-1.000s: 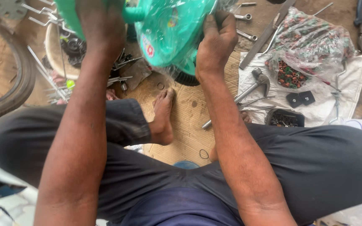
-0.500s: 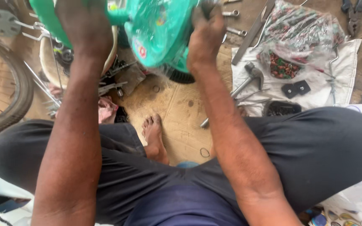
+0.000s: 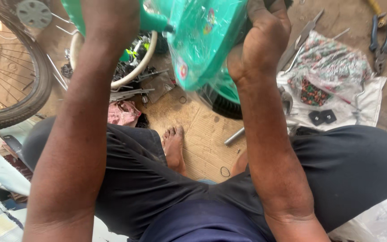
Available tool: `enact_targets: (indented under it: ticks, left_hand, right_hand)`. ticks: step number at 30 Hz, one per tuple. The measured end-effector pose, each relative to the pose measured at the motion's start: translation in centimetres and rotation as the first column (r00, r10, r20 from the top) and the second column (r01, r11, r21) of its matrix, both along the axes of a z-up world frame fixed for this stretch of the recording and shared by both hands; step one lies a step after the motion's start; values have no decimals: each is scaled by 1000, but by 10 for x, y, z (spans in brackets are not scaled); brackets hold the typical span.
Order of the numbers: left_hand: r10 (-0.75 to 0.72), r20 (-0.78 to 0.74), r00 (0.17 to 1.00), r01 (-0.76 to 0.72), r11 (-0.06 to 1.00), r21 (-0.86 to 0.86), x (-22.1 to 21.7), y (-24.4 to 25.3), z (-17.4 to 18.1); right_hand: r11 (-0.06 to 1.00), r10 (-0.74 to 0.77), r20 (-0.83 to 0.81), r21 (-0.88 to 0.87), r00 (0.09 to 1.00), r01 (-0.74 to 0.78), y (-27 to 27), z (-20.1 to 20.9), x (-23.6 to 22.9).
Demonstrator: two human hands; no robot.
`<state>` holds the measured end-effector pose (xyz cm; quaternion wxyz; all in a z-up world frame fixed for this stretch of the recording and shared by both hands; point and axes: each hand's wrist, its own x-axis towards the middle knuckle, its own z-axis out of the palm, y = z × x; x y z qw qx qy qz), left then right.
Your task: The person assembles a green plastic tricycle by attaching the handlebar to the main body. They insert a metal rod into the handlebar and secure it to the tricycle frame using a bolt and nut, tightening it by hand.
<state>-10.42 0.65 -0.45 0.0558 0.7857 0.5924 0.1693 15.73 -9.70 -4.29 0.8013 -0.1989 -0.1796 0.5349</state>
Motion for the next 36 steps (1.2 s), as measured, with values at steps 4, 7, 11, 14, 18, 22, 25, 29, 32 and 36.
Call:
enact_targets:
  ticks: [4, 7, 11, 14, 18, 22, 25, 29, 32, 36]
  left_hand:
    - [-25, 20, 999, 25, 1000, -14, 0, -4, 18]
    - [-20, 86, 996, 20, 1000, 1, 8, -12, 27]
    - [-74, 313, 947, 17, 983, 181, 19, -32, 43]
    - [-42, 370, 928, -14, 989, 147, 24, -45, 51]
    - [-54, 392, 918, -4, 989, 148, 30, -54, 54]
    - [56, 446, 894, -62, 998, -1, 40, -59, 60]
    - [47, 459, 887, -65, 998, 24, 41, -63, 71]
    - [66, 389, 919, -87, 996, 35, 20, -63, 90]
    - [112, 415, 903, -109, 994, -31, 11, -64, 95]
    - [141, 407, 902, -142, 989, -27, 10, -63, 97]
  right_hand:
    - [1000, 8, 31, -14, 999, -7, -7, 23, -5]
    - [996, 7, 36, -87, 999, -4, -13, 29, -3]
    - [996, -37, 62, -79, 997, 41, -14, 33, -5]
    - [993, -78, 102, -82, 992, 86, -15, 32, -9]
    - [987, -101, 119, -116, 988, 114, -20, 28, -10]
    - [976, -146, 124, -146, 982, 164, -22, 25, -9]
    - [978, -139, 126, -139, 982, 156, -24, 24, -7]
    - [970, -151, 144, -171, 978, 175, -22, 28, -2]
    - [966, -132, 165, -198, 977, 164, -24, 30, -1]
    - [974, -111, 136, -182, 984, 135, -22, 30, -9]
